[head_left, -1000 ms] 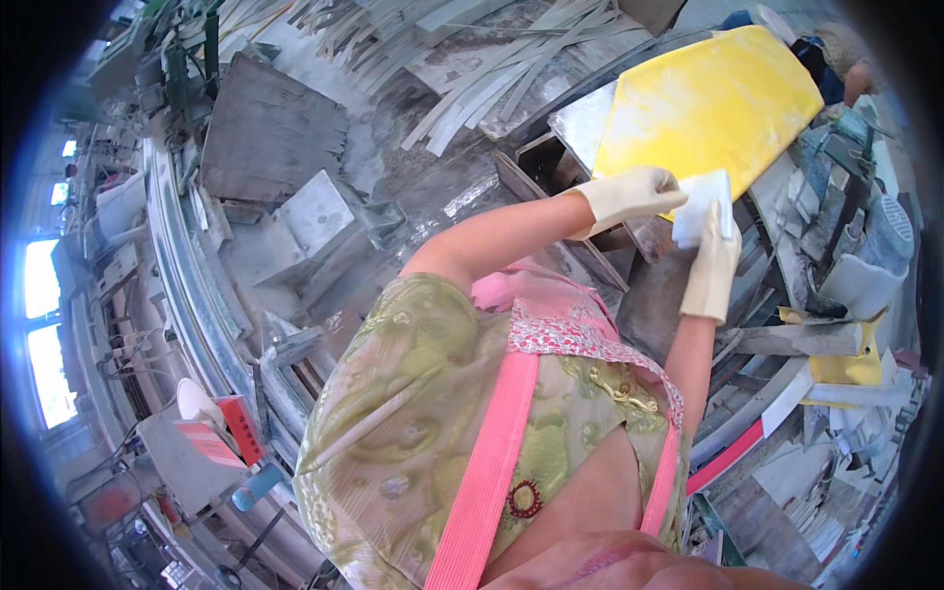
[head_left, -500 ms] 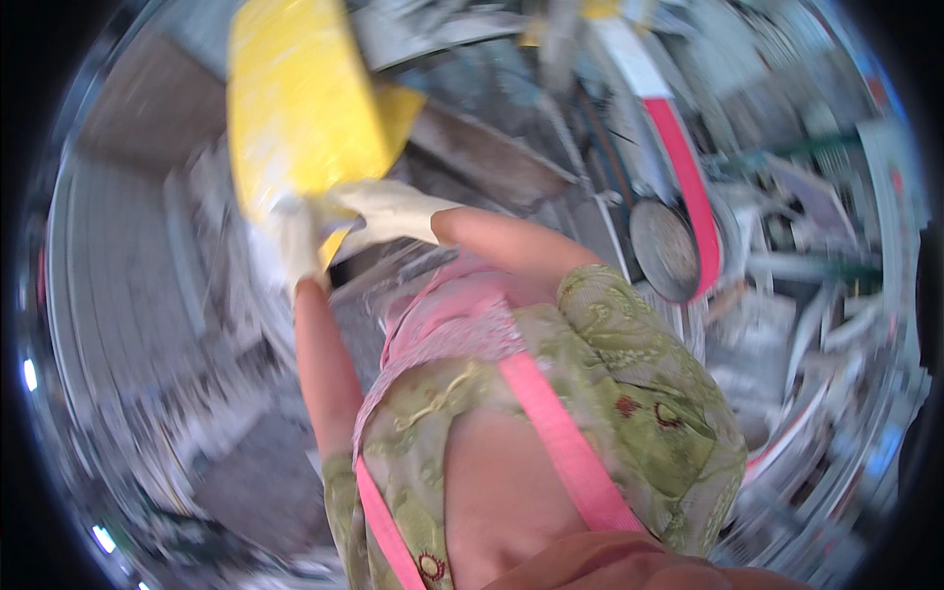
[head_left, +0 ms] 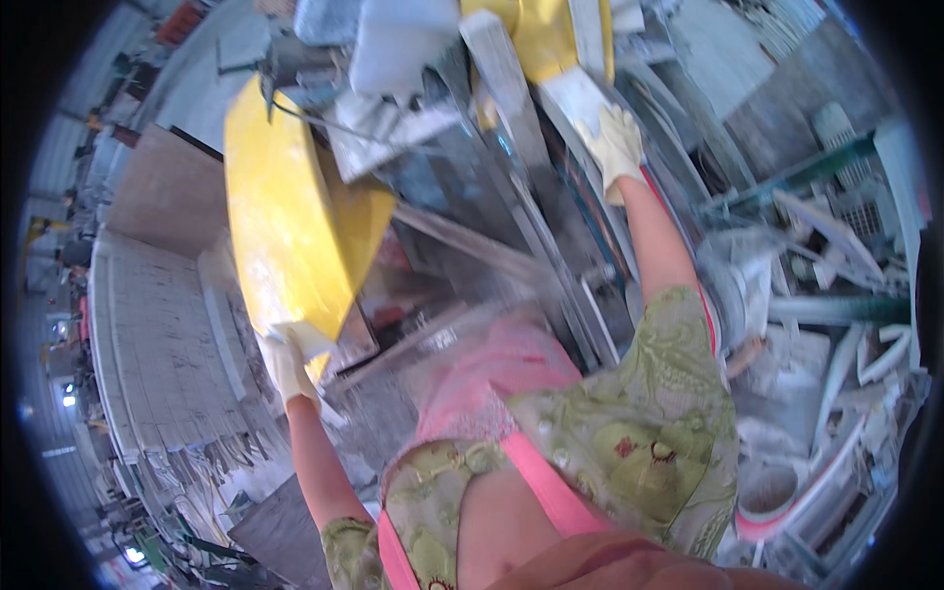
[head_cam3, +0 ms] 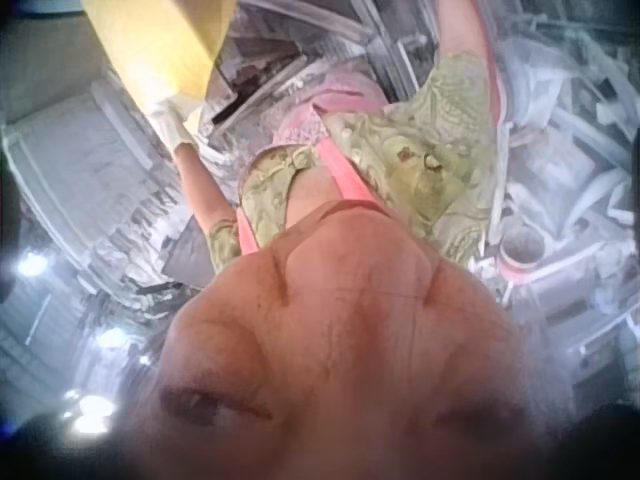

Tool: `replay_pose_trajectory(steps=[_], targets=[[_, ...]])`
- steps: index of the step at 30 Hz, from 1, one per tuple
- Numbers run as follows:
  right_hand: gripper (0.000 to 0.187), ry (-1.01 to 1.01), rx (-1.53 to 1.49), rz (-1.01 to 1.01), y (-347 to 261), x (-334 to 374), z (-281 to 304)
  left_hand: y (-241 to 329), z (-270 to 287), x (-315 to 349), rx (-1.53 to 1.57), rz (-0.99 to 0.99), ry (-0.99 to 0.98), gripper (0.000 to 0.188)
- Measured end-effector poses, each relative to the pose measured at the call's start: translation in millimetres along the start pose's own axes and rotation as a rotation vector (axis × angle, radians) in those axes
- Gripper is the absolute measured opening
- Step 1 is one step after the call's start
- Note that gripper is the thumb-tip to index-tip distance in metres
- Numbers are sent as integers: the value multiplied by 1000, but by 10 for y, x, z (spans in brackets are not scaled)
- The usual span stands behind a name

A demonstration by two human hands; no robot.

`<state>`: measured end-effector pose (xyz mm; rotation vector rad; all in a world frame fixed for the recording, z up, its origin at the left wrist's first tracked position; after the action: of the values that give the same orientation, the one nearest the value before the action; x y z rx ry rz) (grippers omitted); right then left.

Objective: The person sorts white rectangular pieces from a pile of debris on a yellow tray. They pick up pieces, separate them, and place them into a stack on the floor. The person repeats this process throughout the clip.

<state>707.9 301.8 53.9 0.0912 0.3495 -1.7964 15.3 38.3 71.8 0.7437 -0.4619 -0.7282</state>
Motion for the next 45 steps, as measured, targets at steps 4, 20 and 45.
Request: replay_pose_trajectory(steps=[4, 20, 45], targets=[[73, -53, 2, 6, -185, -456, -300, 52, -55, -65, -307, 100, 24, 40], [63, 17, 101, 152, 80, 274, -272, 145, -91, 131, 26, 81, -1, 40], [46, 121, 325, 547, 512, 1447, 601, 38, -50, -31, -32, -21, 0, 47]])
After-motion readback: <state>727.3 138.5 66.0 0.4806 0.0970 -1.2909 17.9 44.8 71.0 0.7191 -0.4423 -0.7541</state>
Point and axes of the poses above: each hand's wrist, its own x-axis away from the middle knuckle, its own z-axis out of the back of the hand, y = z × x, the point moved 10 cm from there along -x, towards the middle knuckle, and after that the axes turned 2 degrees about -y, right-handed, at the moved point
